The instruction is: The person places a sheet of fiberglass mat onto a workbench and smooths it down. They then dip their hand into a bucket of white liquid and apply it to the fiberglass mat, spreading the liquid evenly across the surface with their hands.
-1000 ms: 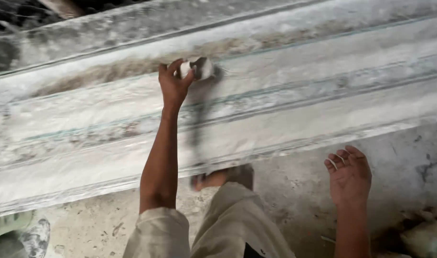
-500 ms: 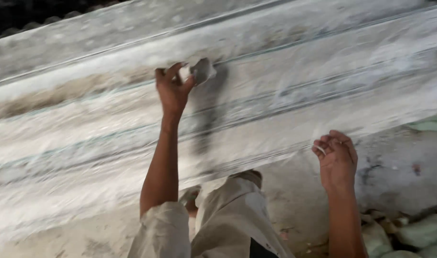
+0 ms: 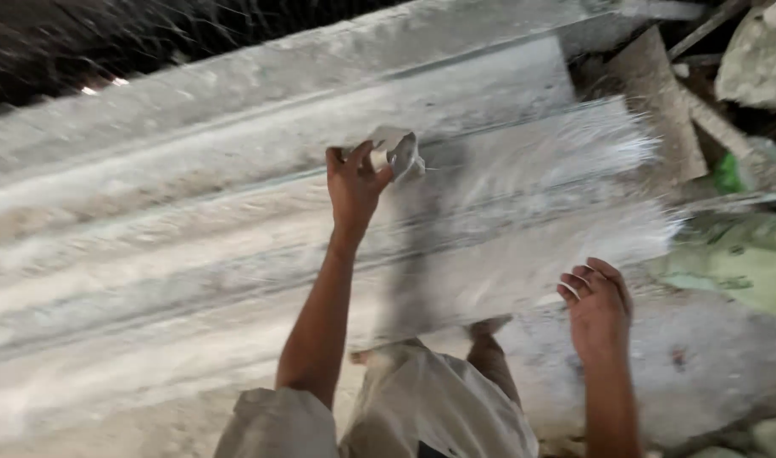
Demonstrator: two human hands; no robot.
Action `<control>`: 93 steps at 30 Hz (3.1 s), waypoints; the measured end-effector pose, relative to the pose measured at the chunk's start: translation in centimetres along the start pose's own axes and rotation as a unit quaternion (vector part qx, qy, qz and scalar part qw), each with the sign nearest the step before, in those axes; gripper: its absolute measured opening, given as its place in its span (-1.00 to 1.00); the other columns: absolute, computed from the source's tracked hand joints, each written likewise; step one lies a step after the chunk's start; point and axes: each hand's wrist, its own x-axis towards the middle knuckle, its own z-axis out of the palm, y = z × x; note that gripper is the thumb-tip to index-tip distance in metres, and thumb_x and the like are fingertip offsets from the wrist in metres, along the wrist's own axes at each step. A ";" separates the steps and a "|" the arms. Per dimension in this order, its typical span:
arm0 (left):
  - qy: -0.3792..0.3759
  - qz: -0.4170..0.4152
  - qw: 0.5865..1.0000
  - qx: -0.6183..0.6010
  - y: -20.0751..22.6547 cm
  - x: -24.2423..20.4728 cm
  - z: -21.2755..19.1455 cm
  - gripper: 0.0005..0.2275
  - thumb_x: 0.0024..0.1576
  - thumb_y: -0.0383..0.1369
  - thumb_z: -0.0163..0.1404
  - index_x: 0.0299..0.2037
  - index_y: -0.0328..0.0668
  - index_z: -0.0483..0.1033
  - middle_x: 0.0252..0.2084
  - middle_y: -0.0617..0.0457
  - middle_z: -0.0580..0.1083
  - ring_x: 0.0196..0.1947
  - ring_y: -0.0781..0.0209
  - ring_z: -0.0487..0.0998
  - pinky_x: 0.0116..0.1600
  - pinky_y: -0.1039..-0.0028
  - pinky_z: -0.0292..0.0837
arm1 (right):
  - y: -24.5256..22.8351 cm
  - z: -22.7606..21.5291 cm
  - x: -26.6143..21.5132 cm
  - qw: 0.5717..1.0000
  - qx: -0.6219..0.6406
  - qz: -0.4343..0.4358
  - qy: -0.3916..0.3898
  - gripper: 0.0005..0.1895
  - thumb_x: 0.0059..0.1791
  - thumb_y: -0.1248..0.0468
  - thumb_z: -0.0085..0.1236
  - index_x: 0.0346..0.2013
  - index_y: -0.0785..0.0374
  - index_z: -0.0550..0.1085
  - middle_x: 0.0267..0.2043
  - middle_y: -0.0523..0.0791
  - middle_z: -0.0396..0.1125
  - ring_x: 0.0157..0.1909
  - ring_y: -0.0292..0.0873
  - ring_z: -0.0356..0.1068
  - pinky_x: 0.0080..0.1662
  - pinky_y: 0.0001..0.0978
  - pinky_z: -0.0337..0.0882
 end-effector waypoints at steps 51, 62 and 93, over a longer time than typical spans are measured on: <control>0.152 -0.180 0.967 0.094 -11.0 -8.4 -25.6 -0.61 -0.01 -0.28 0.36 0.03 -0.08 0.59 -0.15 -0.19 0.42 -0.17 -0.13 0.51 -0.07 0.18 0.49 | 17.6 23.1 -2.1 0.931 -0.024 0.151 -0.331 -0.82 0.16 0.30 0.04 0.06 0.22 0.42 -0.13 -0.08 0.37 -0.06 -0.06 0.41 -0.02 -0.13 0.42; 0.204 -0.193 0.940 0.196 -26.6 -7.9 -54.0 -0.62 -0.06 -0.42 0.31 0.00 -0.11 0.60 -0.05 -0.30 0.32 -0.20 -0.18 0.47 -0.12 0.15 0.48 | 29.9 40.5 -15.3 0.921 -0.047 0.120 -0.368 -0.84 0.18 0.35 -0.06 0.04 0.24 0.42 -0.13 -0.05 0.38 -0.08 -0.07 0.41 0.01 -0.15 0.44; 0.060 -0.250 0.966 0.026 -66.1 -7.4 -109.9 -0.55 0.01 -0.24 0.32 0.12 -0.09 0.57 0.07 -0.29 0.38 0.08 -0.21 0.49 0.15 0.15 0.49 | 64.8 90.0 -58.3 0.949 -0.096 0.044 -0.297 -0.86 0.21 0.36 -0.09 0.06 0.22 0.39 -0.08 -0.10 0.39 -0.04 -0.11 0.42 0.01 -0.17 0.46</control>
